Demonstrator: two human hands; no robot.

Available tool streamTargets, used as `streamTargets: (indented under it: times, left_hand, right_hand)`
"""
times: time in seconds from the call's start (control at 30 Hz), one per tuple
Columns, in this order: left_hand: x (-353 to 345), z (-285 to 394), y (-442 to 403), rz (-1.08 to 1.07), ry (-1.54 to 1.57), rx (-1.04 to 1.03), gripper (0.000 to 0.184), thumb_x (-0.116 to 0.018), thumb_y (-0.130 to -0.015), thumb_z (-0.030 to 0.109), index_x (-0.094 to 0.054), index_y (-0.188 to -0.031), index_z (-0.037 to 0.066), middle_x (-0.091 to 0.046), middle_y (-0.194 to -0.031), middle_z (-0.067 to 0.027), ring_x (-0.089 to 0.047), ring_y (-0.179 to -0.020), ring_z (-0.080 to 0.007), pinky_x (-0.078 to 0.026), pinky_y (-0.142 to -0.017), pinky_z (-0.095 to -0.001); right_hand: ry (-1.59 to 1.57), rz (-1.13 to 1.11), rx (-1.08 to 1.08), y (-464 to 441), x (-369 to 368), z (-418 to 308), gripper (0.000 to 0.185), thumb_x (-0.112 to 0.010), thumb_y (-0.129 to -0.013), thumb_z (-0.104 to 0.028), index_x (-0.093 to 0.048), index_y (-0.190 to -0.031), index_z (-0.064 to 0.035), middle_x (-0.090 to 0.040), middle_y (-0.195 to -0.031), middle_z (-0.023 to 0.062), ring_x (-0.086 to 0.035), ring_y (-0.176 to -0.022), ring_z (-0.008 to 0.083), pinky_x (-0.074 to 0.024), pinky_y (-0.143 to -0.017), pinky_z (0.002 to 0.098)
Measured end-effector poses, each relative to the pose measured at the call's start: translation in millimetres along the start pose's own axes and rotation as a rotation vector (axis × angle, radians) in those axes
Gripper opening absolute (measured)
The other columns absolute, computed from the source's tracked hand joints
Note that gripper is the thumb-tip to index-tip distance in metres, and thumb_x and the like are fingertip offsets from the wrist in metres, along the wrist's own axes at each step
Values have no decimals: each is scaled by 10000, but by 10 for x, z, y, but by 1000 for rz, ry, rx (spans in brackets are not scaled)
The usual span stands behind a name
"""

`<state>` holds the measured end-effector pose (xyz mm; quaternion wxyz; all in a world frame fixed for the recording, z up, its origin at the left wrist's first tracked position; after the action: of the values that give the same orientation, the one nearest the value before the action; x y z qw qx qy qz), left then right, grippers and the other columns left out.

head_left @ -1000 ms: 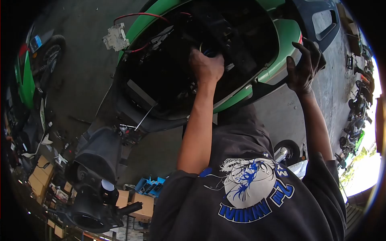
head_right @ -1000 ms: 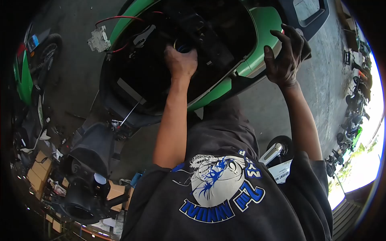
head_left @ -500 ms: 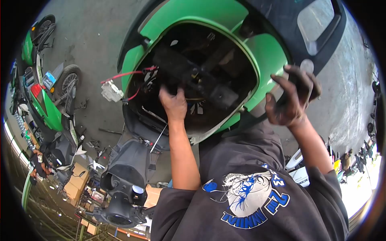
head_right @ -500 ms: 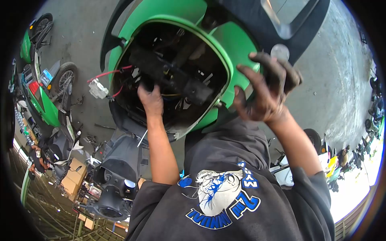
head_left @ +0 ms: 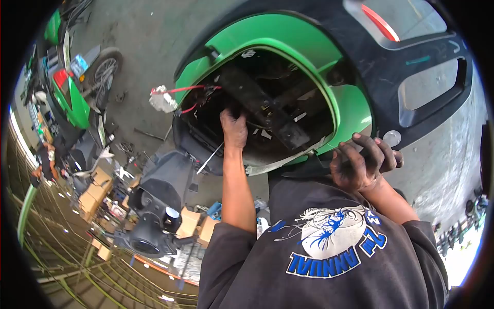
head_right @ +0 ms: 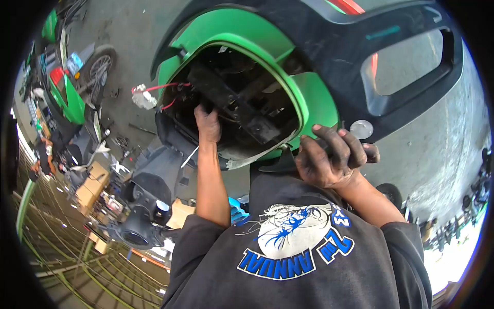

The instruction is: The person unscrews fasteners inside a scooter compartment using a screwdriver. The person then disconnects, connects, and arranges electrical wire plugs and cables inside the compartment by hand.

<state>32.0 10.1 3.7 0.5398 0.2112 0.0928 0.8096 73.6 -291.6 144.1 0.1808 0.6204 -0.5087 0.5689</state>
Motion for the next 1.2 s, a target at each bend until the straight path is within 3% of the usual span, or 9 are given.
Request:
streamTargets:
  times: [0.23,0.4,0.6,0.7,0.77,0.9,1.0,1.1,1.2]
  left_hand:
    - [-127,120,77,97,-481,-12,343,-656,-793,184,-639,-1029,-64,-653,-1038,-276,-599,-1004,-430,-479,-880,-436]
    - [-287,-51,774,242,-232,137,861,-814,-743,350,-423,-1353,-115,-462,-1370,-325,-468,-1283,-422,-391,-1078,-431]
    - [-553,-115,1012,331,-67,177,754,-806,-740,222,-447,-1278,-165,-561,-1236,-332,-534,-1192,-439,-423,-1031,-445]
    - [-546,-146,964,243,-102,238,731,-786,-758,235,-451,-1268,-167,-577,-1200,-334,-559,-1142,-450,-436,-1003,-464]
    - [-594,-208,968,262,-132,251,719,-779,-768,260,-462,-1252,-166,-583,-1184,-337,-567,-1122,-455,-443,-992,-464]
    - [-596,-304,945,202,-57,341,650,-755,-801,320,-506,-1202,-128,-603,-1161,-327,-567,-1145,-441,-452,-986,-431]
    - [-670,-489,907,193,-27,287,660,-742,-818,338,-491,-1227,-116,-599,-1163,-328,-566,-1151,-434,-456,-982,-429]
    - [-577,-236,956,129,-118,397,642,-738,-819,348,-510,-1219,-99,-595,-1173,-330,-567,-1152,-430,-464,-975,-425]
    - [-580,-201,958,139,-154,355,635,-737,-815,355,-525,-1199,-103,-594,-1177,-330,-571,-1150,-425,-465,-975,-424]
  right_hand:
    - [2,-534,30,-271,212,-121,451,-716,-736,-180,-607,-1173,-160,-492,-1324,64,-381,-1230,344,-289,-1031,460]
    - [55,-701,379,-733,95,-395,541,-706,-757,-173,-566,-1278,-130,-457,-1385,91,-403,-1249,364,-291,-1029,571]
    - [140,-704,922,-1196,-803,-1039,539,-701,-703,-136,-613,-1234,-90,-533,-1350,128,-397,-1352,276,-267,-1063,599]
    - [396,-985,1180,-1408,-1107,-1488,550,-706,-679,-81,-606,-1219,-46,-564,-1312,192,-492,-1280,312,-216,-1097,630]
    - [581,-1522,1079,-1469,-1232,-1774,385,-725,-654,-80,-642,-1017,18,-668,-1049,203,-620,-1074,379,-286,-1106,566]
    - [354,-1449,1149,-1512,-1654,-1748,287,-756,-625,-76,-626,-856,34,-676,-854,193,-663,-892,409,-450,-998,455]
    - [282,-1446,1370,-1509,-1972,-1631,483,-793,-603,-92,-619,-1026,65,-676,-883,204,-662,-907,390,-536,-835,412]
    - [-182,-1082,1495,-1507,-2081,-1574,718,-823,-584,-106,-546,-1221,74,-683,-918,199,-666,-919,371,-550,-791,417]
    - [294,-1510,1308,-1411,-1951,-1763,878,-829,-592,-134,-437,-1349,78,-685,-974,196,-664,-949,379,-552,-833,392]
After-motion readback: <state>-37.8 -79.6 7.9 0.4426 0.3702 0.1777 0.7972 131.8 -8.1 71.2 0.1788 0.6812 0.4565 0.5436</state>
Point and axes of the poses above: each hand's wrist, its own y-axis away from the middle knuckle, its own x-axis out of the back of the hand, z = x × y, the point moved 2 cm from there along -y, towards the middle knuckle
